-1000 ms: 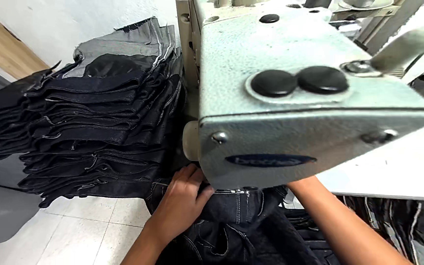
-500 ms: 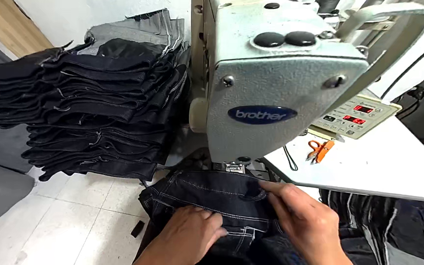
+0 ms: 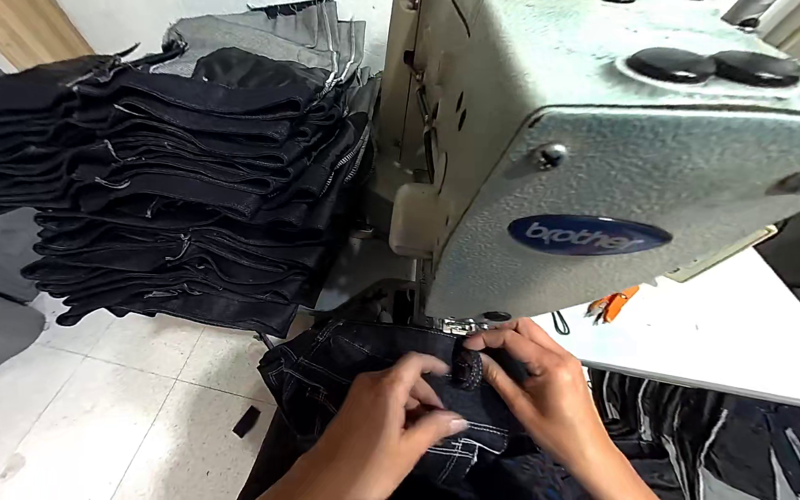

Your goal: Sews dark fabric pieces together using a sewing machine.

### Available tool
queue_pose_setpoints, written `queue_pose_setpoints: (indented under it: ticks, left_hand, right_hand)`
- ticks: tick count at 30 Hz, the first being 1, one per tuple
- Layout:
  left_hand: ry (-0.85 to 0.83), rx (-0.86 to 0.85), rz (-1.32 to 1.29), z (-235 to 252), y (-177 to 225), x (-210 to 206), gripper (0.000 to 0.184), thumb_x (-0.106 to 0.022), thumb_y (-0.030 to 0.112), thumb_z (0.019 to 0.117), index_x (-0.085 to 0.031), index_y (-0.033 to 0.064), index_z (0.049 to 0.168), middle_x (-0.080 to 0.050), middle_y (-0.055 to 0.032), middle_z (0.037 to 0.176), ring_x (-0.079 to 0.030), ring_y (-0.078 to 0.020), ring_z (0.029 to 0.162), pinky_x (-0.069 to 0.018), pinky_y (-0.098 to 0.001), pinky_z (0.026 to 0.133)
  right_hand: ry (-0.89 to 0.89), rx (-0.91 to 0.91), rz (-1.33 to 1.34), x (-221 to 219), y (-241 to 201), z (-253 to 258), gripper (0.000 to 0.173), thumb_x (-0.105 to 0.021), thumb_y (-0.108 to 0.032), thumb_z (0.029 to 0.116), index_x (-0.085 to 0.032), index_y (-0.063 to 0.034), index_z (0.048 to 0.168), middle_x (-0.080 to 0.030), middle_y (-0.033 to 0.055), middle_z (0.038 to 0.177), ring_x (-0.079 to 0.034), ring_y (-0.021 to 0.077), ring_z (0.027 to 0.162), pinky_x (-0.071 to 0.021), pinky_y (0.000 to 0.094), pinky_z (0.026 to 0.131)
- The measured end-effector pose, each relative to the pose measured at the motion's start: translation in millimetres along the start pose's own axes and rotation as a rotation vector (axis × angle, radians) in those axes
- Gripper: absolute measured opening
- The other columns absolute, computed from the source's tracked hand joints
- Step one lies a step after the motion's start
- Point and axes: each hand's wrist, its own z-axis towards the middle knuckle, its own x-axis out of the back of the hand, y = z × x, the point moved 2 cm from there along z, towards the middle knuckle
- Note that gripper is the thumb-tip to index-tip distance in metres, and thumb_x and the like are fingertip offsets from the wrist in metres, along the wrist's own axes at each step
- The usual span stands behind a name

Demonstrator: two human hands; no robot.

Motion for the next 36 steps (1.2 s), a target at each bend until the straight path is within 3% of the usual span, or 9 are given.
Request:
queue_pose_setpoints:
  ticks: [4,9,13,16,19,23,26,30,36]
  left_hand:
    - [0.052,0.227,-0.495,8.0,1.7,-24.3,0.022,-0.067,0.013,0.0977,-0.067,-0.0039,0.112,-0.075,-0.0079,0.096,-0.075,-0.0121,0.082,-0.0646,-0.0290,0.076]
    - [0.159,0.274,-0.579,11.8,-5.6,-30.1,0.015,-0.065,0.014,0.0993,-0.070,0.0009,0.093,-0.077,-0.0057,0.088,-0.077,-0.0131,0.080,-0.0656,-0.0298,0.074]
    - [0.221,0.335,-0.590,13.2,-2.5,-32.4,0.010,-0.068,0.001,0.0926,-0.058,0.0017,0.094,-0.075,-0.0063,0.083,-0.077,-0.0153,0.075,-0.0657,-0.0308,0.072]
    - [0.133,0.279,-0.320,13.4,-2.1,-26.0,0.020,-0.068,0.007,0.0953,-0.055,0.0006,0.109,-0.072,-0.0047,0.075,-0.075,-0.0150,0.066,-0.0644,-0.0306,0.063]
    - [0.352,-0.263,0.452,9.4,-13.9,-21.3,0.024,-0.069,0.032,0.0951,-0.070,0.0084,0.099,-0.059,0.0016,0.059,-0.058,-0.0110,0.051,-0.0498,-0.0252,0.050]
    - [0.334,-0.742,0.802,16.7,-26.7,-12.2,0.022,-0.054,0.022,0.1050,-0.072,0.0210,0.117,-0.074,0.0032,0.116,-0.063,-0.0182,0.107,-0.0435,-0.0350,0.096]
    - [0.234,-0.742,0.792,22.6,-37.3,-9.8,0.027,-0.054,0.031,0.1063,-0.069,0.0216,0.126,-0.070,0.0045,0.127,-0.061,-0.0182,0.114,-0.0444,-0.0326,0.098]
    - [0.237,-0.697,0.786,23.6,-36.7,-10.6,0.027,-0.056,0.032,0.1052,-0.069,0.0212,0.127,-0.071,0.0037,0.126,-0.062,-0.0193,0.113,-0.0481,-0.0321,0.097]
    - [0.276,-0.639,0.792,24.5,-32.8,-15.6,0.027,-0.058,0.032,0.1044,-0.072,0.0197,0.123,-0.073,0.0030,0.122,-0.064,-0.0177,0.112,-0.0479,-0.0286,0.099]
  right_hand:
    - [0.075,0.062,-0.088,-4.8,-7.2,2.8,0.016,-0.063,-0.023,0.0923,-0.076,-0.0129,0.091,-0.069,-0.0010,0.087,-0.064,0.0018,0.086,-0.0512,0.0130,0.080]
    - [0.153,0.156,-0.179,-8.9,-12.9,3.3,0.012,-0.065,-0.017,0.0924,-0.076,-0.0131,0.089,-0.068,0.0024,0.083,-0.063,0.0073,0.085,-0.0488,0.0150,0.079]
    - [0.049,0.298,-0.262,-5.0,-12.2,-3.5,0.024,-0.053,-0.004,0.1002,-0.075,-0.0136,0.105,-0.070,0.0060,0.096,-0.065,0.0161,0.097,-0.0517,0.0213,0.086]
    - [-0.027,0.284,-0.228,0.2,-7.6,-9.2,0.034,-0.047,0.000,0.1000,-0.074,-0.0159,0.114,-0.070,0.0070,0.105,-0.064,0.0168,0.107,-0.0501,0.0216,0.095]
    - [-0.035,0.238,-0.177,2.0,0.0,-7.0,0.035,-0.048,-0.003,0.0998,-0.074,-0.0211,0.114,-0.068,0.0055,0.106,-0.063,0.0141,0.107,-0.0499,0.0207,0.095]
    - [-0.055,0.189,-0.152,2.3,5.3,-5.4,0.034,-0.048,-0.010,0.1012,-0.074,-0.0268,0.114,-0.068,0.0041,0.103,-0.064,0.0130,0.098,-0.0541,0.0244,0.083]
    - [-0.072,0.079,0.045,4.0,19.4,-10.8,0.029,-0.048,-0.020,0.1042,-0.073,-0.0273,0.117,-0.066,0.0008,0.101,-0.064,0.0052,0.094,-0.0538,0.0199,0.082]
    - [-0.041,-0.180,0.196,-1.0,41.2,-22.1,0.038,-0.052,-0.045,0.1044,-0.069,-0.0116,0.107,-0.072,-0.0037,0.095,-0.066,-0.0026,0.091,-0.0543,0.0191,0.082]
    - [0.045,-0.121,0.148,0.0,42.5,-10.5,0.040,-0.052,-0.046,0.1049,-0.069,-0.0145,0.089,-0.067,-0.0060,0.083,-0.062,-0.0060,0.084,-0.0501,0.0133,0.076]
